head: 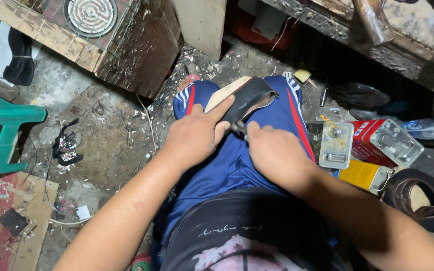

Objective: The person sits on the floor of a shoe workshop holding a shoe upper and sole on their lap. They hammer the sole edge with a cobbler's hammer, press and shape the upper over the sole by hand, trim excess material with pliers, and reposition the shoe repeatedly while working around the edge.

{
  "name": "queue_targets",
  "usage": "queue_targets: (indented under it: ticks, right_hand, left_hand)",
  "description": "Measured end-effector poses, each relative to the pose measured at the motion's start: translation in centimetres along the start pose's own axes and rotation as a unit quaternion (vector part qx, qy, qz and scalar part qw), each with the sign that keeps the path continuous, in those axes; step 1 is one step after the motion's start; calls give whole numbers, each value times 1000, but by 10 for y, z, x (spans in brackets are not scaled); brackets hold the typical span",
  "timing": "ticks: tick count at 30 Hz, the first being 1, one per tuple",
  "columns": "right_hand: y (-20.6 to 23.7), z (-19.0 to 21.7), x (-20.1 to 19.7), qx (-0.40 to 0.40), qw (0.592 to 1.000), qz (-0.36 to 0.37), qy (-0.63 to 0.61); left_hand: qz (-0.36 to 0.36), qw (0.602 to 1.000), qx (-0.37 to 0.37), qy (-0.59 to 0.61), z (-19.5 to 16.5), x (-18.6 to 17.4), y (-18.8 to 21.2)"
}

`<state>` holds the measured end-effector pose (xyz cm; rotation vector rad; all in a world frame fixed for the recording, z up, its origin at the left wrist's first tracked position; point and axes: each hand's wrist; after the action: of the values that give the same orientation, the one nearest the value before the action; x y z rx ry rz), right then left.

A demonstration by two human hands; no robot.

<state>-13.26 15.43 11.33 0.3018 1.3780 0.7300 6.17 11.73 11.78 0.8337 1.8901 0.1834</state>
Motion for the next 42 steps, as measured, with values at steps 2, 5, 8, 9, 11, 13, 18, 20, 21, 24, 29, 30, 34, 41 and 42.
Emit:
queue_targets:
  ticks: [2,5,8,9,11,13,18,20,21,24,29,30,34,41,42]
  right_hand:
    - [0,1,3,-3,1000,-8,15]
    - [-4,-3,4,-19,996,-56,59]
    - [-8,-8,0,-27,982,-134,133]
    - [-9,-9,-1,-20,982,-123,141]
    - [-11,-12,-5,-4,984,-104,143]
    - [-11,-15,-9,11,987,-89,133]
    - [-6,-19,-10,1,998,-44,37]
    - [-5,-18,-8,7,998,-42,35]
    - [-5,-18,-7,9,998,-46,36]
    - [-9,-17,-5,3,994,-88,60]
    - [-17,-26,-11,21,996,-59,56]
    - [-17,-28,-13,31,998,-22,46]
    - [-18,-28,-12,18,998,-58,24]
    - [-7,-28,-5,1,948,-245,204]
    - [0,-30,-3,-4,952,-232,199]
  left_hand:
    - [-3,1000,-20,9,-1,1,-5]
    - [-4,999,-32,19,-1,2,-12]
    - [-3,1000,-21,16,0,3,-15]
    - [-4,1000,-16,12,0,3,-15]
    - [-8,1000,-9,5,0,3,-14]
    - [-9,1000,-7,1,-1,3,-14]
    - [-2,1000,-7,-4,-2,2,-11]
    - [6,1000,-17,-4,-3,1,-13]
    - [10,1000,-22,-4,-3,1,-14]
    - [-4,999,-39,16,-5,1,-22]
    - [-50,998,-32,24,-7,9,-31]
    - [-56,998,-34,25,-6,10,-32]
    - [-106,993,29,42,1,7,-39]
    - [-34,993,30,105,1,-1,-48]
    - [-30,994,36,101,1,-2,-50]
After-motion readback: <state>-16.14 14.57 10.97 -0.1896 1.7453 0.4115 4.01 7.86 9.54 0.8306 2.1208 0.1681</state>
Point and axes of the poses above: each hand's wrist, its own y-axis away from the middle knuckle, its own x-axis out of the palm, z = x × y, and after that the axes turned 13 degrees about z, right-handed
